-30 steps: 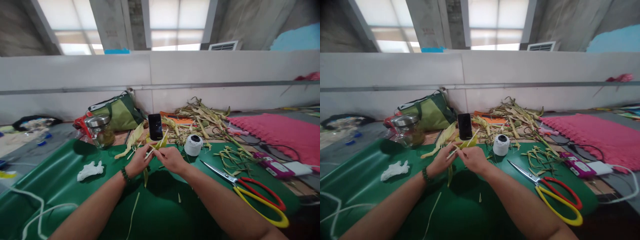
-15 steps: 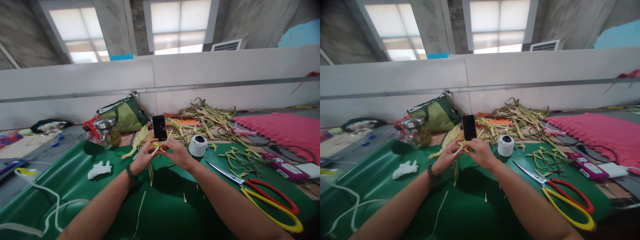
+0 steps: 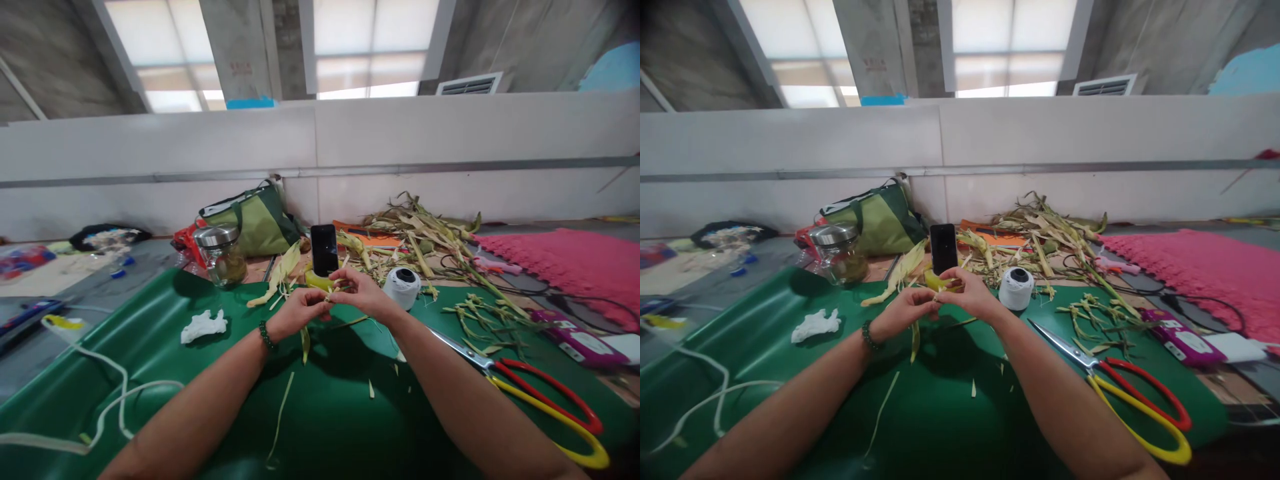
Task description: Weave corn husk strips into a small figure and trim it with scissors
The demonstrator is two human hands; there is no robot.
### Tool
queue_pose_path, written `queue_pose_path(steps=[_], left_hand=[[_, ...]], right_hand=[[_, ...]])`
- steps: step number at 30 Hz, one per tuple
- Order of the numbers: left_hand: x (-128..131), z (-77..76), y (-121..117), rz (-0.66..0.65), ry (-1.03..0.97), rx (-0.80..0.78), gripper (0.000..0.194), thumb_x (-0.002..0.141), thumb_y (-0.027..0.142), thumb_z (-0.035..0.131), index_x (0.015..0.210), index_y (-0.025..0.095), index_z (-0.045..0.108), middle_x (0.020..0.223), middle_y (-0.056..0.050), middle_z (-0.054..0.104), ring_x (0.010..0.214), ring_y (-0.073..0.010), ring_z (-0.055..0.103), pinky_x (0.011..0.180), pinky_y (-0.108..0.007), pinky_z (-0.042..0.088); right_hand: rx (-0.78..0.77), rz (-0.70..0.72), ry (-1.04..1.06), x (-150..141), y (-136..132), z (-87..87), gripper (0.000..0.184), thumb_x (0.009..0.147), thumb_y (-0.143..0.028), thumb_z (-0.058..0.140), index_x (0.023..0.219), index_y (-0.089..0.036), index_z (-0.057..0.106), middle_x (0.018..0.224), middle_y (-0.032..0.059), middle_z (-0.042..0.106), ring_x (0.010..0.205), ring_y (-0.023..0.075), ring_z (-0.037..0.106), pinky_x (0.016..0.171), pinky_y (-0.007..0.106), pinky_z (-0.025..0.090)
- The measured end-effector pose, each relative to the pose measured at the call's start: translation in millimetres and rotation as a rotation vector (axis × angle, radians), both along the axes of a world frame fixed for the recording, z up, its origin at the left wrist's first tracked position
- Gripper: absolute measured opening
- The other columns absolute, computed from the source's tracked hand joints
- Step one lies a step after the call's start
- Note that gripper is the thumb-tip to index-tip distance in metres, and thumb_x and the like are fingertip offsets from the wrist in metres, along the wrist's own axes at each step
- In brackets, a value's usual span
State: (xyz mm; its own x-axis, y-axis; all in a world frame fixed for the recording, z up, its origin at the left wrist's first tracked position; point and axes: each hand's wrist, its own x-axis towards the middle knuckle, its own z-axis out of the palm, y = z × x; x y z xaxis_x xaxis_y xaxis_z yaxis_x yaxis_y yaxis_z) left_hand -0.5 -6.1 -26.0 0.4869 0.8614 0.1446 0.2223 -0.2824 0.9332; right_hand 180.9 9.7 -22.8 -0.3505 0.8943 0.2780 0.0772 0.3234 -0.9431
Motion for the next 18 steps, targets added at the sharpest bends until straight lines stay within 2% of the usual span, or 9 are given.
queue_pose_path(steps=[3, 5, 10, 18], left_hand=[[3, 2.0, -3, 0.007, 0.008, 0.005, 0.034, 0.074, 0.045, 0.067, 0.067, 0.012, 0.065, 0.056, -0.001, 0.064, 0.054, -0.0106, 0.055, 0.055, -0.021, 0.043], [4, 3.5, -5, -0.003, -0.003, -0.008, 0.036, 0.076, 0.047, 0.065, 0.065, 0.012, 0.065, 0.056, -0.002, 0.065, 0.053, -0.0104, 0.055, 0.055, -0.021, 0.044], [5, 4.2, -8, -0.062, -0.064, -0.094, 0.040, 0.075, 0.051, 0.064, 0.078, 0.011, 0.068, 0.064, -0.006, 0.071, 0.056, -0.0128, 0.060, 0.060, -0.024, 0.049], [9, 4.2, -13, -0.118, -0.106, -0.123, 0.044, 0.077, 0.053, 0.062, 0.090, 0.010, 0.067, 0.080, -0.011, 0.075, 0.060, -0.0157, 0.066, 0.065, -0.028, 0.051]], right_hand=[[-0.049, 0.040, 0.065, -2, -1, 0.9, 0.022, 0.060, -0.033, 0.076, 0.070, -0.017, 0.064, 0.064, -0.0013, 0.063, 0.061, 0.0122, 0.057, 0.060, 0.026, 0.045], [-0.080, 0.005, 0.162, -3, -1, 1.0, 0.020, 0.058, -0.032, 0.077, 0.064, -0.018, 0.064, 0.059, -0.0027, 0.063, 0.058, 0.0114, 0.056, 0.058, 0.025, 0.045], [-0.226, -0.060, 0.382, 0, 4, 2.4, 0.021, 0.049, -0.025, 0.082, 0.059, -0.018, 0.066, 0.059, -0.0036, 0.063, 0.056, 0.0093, 0.055, 0.058, 0.024, 0.043], [-0.329, -0.053, 0.504, 6, 7, 4.7, 0.026, 0.044, -0.022, 0.085, 0.058, -0.018, 0.063, 0.060, -0.0051, 0.062, 0.059, 0.0093, 0.058, 0.063, 0.025, 0.046]])
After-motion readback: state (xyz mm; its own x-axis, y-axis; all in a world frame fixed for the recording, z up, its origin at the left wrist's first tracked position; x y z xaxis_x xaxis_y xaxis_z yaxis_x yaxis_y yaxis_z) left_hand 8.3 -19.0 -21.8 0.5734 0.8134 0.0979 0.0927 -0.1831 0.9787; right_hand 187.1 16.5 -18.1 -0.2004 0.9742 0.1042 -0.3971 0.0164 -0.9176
